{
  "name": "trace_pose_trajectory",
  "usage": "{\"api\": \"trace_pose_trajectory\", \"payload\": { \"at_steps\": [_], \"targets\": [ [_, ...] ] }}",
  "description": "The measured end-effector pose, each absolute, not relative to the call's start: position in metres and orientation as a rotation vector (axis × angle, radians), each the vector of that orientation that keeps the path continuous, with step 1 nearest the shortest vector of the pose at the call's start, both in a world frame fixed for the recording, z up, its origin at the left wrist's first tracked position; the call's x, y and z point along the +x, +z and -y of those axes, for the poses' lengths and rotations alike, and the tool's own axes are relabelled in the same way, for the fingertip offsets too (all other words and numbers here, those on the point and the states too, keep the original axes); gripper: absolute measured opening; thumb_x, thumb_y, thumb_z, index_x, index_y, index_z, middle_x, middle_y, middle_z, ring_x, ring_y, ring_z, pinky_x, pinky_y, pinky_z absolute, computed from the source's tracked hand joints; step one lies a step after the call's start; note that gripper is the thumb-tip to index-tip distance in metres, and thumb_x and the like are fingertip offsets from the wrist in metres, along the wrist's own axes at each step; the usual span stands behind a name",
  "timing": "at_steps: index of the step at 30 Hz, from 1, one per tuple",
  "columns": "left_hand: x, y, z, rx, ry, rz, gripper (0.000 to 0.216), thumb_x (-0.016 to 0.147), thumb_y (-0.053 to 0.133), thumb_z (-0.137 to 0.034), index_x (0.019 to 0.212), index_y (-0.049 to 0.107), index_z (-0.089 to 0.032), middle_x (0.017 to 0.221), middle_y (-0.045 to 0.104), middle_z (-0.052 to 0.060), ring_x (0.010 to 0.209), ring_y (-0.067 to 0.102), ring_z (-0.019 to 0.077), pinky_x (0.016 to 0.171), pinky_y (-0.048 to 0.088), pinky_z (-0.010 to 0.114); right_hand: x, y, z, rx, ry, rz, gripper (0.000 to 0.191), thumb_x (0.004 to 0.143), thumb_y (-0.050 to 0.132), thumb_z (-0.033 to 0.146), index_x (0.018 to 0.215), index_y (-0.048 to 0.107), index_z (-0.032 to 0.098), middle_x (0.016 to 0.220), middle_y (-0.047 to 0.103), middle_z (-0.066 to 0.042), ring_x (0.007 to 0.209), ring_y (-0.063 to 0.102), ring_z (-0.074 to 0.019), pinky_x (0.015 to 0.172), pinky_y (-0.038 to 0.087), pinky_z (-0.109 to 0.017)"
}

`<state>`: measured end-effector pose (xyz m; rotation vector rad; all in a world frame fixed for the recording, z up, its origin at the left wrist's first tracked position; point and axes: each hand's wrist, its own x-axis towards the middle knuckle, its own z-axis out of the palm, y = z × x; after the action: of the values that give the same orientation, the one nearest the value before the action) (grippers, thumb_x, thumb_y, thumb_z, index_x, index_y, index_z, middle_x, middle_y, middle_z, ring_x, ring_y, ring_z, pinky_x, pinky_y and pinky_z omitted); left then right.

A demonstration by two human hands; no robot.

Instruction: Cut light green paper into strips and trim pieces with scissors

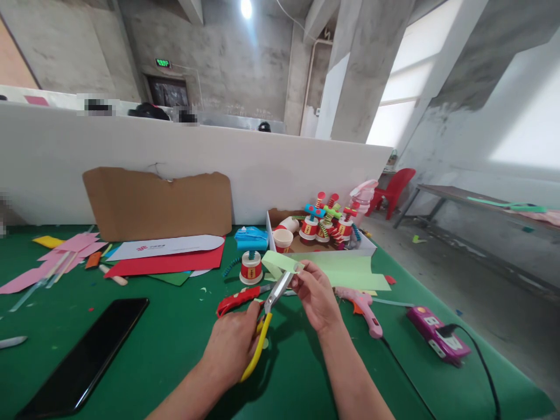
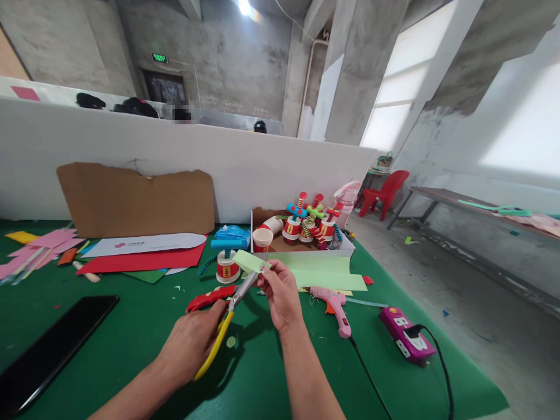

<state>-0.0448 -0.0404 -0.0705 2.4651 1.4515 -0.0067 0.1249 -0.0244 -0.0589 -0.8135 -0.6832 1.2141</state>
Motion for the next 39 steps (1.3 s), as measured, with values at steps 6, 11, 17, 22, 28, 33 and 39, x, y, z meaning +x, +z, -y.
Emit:
{"api": "trace_pose_trajectory", "payload": {
  "at_steps": [6, 11, 17, 22, 28, 33, 39],
  "targets": [
    [-0.0443, -0.0723, 0.0393, 2.469, 0.005, -1.455, 0.023, 0.091, 0.037, -0.021, 0.109, 0.05, -0.017, 0.089, 0.07, 0.01, 0.087, 0.068, 0.027, 0.071, 0.047, 0.034, 0.1254, -0.0593, 0.0248, -0.824, 1.222, 0.699, 0.02, 0.06, 0.08, 0.027, 0.066, 0.063, 0.018, 0.056, 0.056, 0.005, 0.051, 0.048, -0.0073, 0.052, 0.042, -0.019],
    [-0.0458, -0.0726, 0.04, 2.452, 0.023, -1.443, 0.022, 0.09, 0.04, -0.022, 0.109, 0.049, -0.017, 0.091, 0.07, 0.01, 0.087, 0.068, 0.0263, 0.071, 0.045, 0.032, 0.1269, -0.0602, 0.0248, -0.831, 1.223, 0.714, 0.019, 0.06, 0.079, 0.026, 0.066, 0.063, 0.019, 0.055, 0.056, 0.005, 0.051, 0.048, -0.0077, 0.052, 0.042, -0.019],
    [-0.0449, -0.07, 0.0403, 2.437, -0.004, -1.446, 0.02, 0.09, 0.041, -0.021, 0.108, 0.049, -0.018, 0.09, 0.07, 0.01, 0.086, 0.068, 0.0254, 0.069, 0.045, 0.031, 0.1267, -0.0605, 0.0242, -0.834, 1.226, 0.72, 0.019, 0.061, 0.078, 0.027, 0.067, 0.063, 0.018, 0.055, 0.057, 0.005, 0.05, 0.048, -0.0075, 0.051, 0.04, -0.019],
    [-0.0455, -0.0701, 0.0396, 2.446, -0.012, -1.448, 0.022, 0.089, 0.04, -0.018, 0.109, 0.049, -0.017, 0.091, 0.071, 0.01, 0.087, 0.068, 0.0261, 0.069, 0.046, 0.031, 0.1271, -0.0598, 0.0237, -0.832, 1.23, 0.713, 0.019, 0.06, 0.079, 0.026, 0.066, 0.063, 0.018, 0.055, 0.056, 0.005, 0.051, 0.048, -0.0075, 0.052, 0.041, -0.019],
    [-0.0465, -0.0726, 0.0397, 2.442, -0.013, -1.451, 0.022, 0.088, 0.041, -0.019, 0.109, 0.049, -0.018, 0.088, 0.071, 0.009, 0.085, 0.069, 0.0258, 0.068, 0.045, 0.031, 0.1278, -0.0603, 0.0238, -0.827, 1.229, 0.723, 0.018, 0.062, 0.078, 0.026, 0.066, 0.062, 0.019, 0.055, 0.055, 0.005, 0.051, 0.048, -0.0079, 0.053, 0.042, -0.02],
    [-0.0472, -0.074, 0.04, 2.451, 0.007, -1.436, 0.022, 0.088, 0.04, -0.018, 0.108, 0.05, -0.018, 0.087, 0.071, 0.008, 0.084, 0.069, 0.0269, 0.067, 0.045, 0.031, 0.1277, -0.0609, 0.0237, -0.821, 1.232, 0.723, 0.017, 0.062, 0.077, 0.025, 0.065, 0.061, 0.019, 0.054, 0.054, 0.005, 0.051, 0.048, -0.008, 0.053, 0.041, -0.02],
    [-0.0454, -0.0753, 0.0379, 2.442, 0.016, -1.433, 0.023, 0.086, 0.043, -0.017, 0.108, 0.05, -0.018, 0.085, 0.071, 0.008, 0.082, 0.069, 0.0272, 0.064, 0.044, 0.031, 0.1273, -0.0597, 0.0243, -0.826, 1.229, 0.71, 0.018, 0.061, 0.077, 0.025, 0.065, 0.061, 0.019, 0.055, 0.054, 0.005, 0.051, 0.047, -0.0077, 0.052, 0.041, -0.02]
  ]
}}
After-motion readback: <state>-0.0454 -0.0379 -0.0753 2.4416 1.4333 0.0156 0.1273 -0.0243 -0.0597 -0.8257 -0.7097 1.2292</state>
